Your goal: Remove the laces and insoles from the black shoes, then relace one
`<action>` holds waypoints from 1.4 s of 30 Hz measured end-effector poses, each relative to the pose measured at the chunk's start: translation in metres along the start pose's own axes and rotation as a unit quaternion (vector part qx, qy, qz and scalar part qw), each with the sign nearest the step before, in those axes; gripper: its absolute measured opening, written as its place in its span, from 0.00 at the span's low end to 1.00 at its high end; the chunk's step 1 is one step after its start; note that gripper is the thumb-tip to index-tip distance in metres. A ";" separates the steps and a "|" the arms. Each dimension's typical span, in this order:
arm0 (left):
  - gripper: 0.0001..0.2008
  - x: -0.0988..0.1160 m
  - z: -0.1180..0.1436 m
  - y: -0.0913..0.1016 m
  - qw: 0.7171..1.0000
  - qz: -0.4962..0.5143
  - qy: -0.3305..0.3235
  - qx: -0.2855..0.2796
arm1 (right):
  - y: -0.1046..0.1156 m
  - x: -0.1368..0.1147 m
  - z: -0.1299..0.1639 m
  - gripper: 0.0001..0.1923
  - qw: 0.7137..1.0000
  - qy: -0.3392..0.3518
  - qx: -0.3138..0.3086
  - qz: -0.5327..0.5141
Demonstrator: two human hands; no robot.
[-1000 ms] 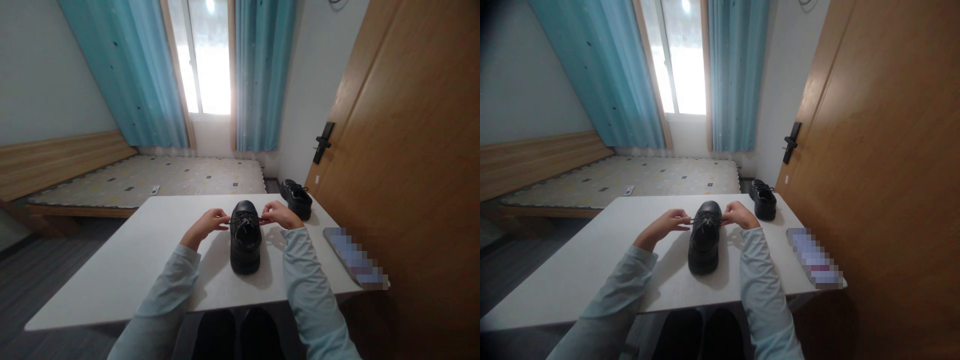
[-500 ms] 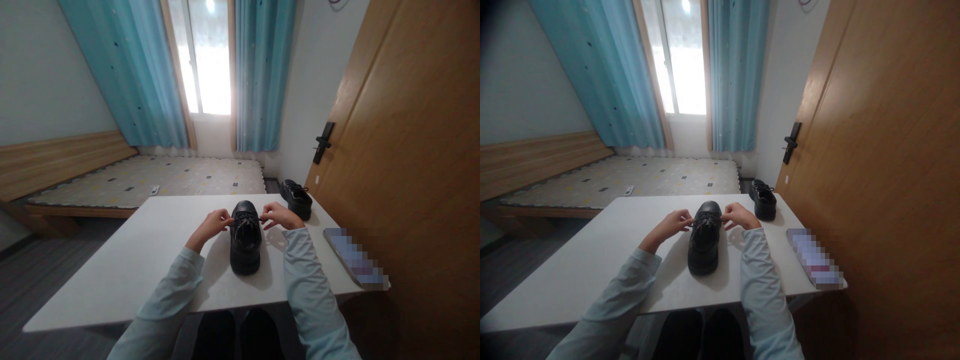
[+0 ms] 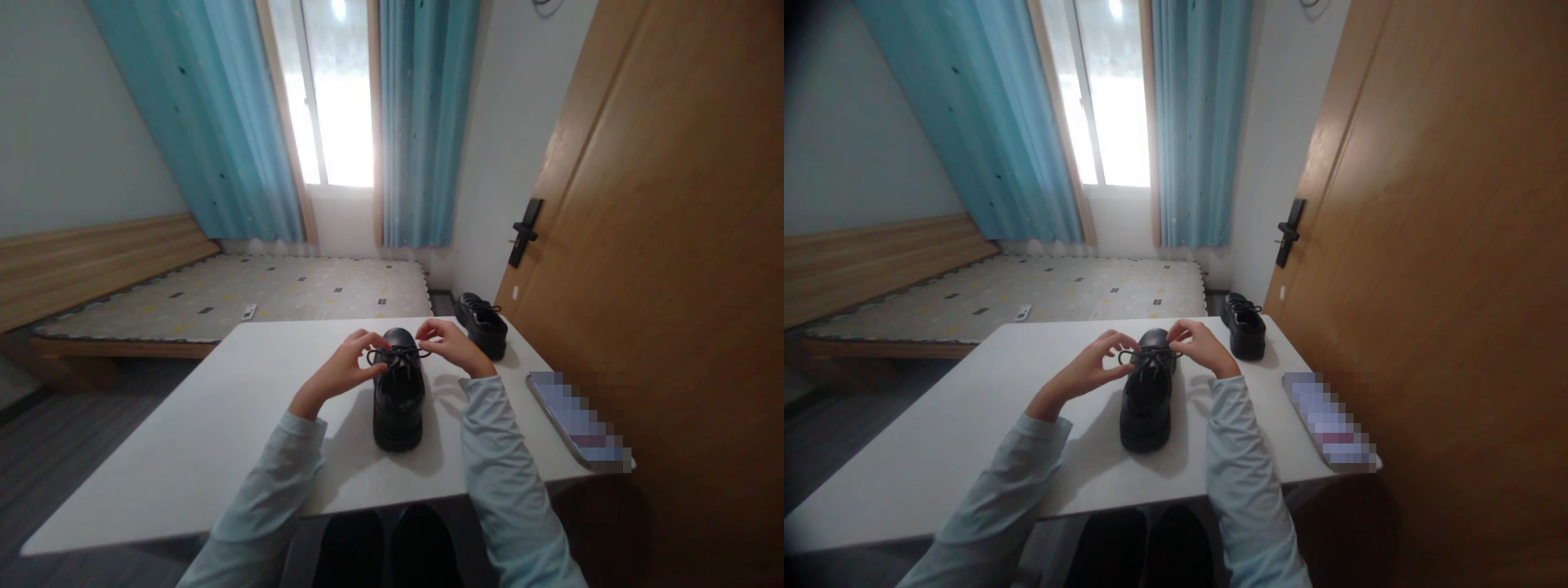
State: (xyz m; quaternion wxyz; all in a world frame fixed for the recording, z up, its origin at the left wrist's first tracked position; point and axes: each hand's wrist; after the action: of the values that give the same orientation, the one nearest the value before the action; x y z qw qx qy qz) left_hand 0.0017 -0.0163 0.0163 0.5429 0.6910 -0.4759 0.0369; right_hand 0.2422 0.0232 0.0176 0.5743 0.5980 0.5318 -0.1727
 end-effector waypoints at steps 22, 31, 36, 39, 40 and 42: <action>0.03 0.006 -0.003 -0.012 1.000 -0.005 -0.023 0.015 | -0.009 -0.014 0.000 0.04 0.982 0.133 -0.122 0.059; 0.05 0.005 -0.005 -0.016 0.995 0.013 -0.024 0.096 | -0.017 -0.015 -0.004 0.07 0.988 0.135 -0.071 0.011; 0.05 0.008 -0.004 -0.016 0.993 0.010 -0.056 0.099 | -0.022 -0.017 -0.005 0.06 0.988 0.141 -0.061 -0.001; 0.04 0.011 -0.004 -0.017 0.993 0.004 -0.070 0.090 | -0.022 -0.018 -0.005 0.06 0.988 0.140 -0.072 -0.001; 0.04 0.012 -0.004 -0.017 0.993 0.004 -0.072 0.091 | -0.022 -0.019 -0.006 0.07 0.988 0.133 -0.074 0.002; 0.03 0.015 -0.005 -0.017 0.993 0.005 -0.068 0.099 | -0.023 -0.018 -0.006 0.17 0.990 0.118 -0.072 0.016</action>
State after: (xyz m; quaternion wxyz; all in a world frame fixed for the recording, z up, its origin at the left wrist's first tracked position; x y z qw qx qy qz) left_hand 0.0236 -0.0225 0.0144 0.4382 0.7398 -0.5090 0.0396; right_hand 0.2135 0.0151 0.0227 0.5517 0.5794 0.5975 -0.0529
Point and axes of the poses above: each hand's wrist, its own z-axis away from the middle knuckle, its own y-axis out of the back of the hand, x = y × z
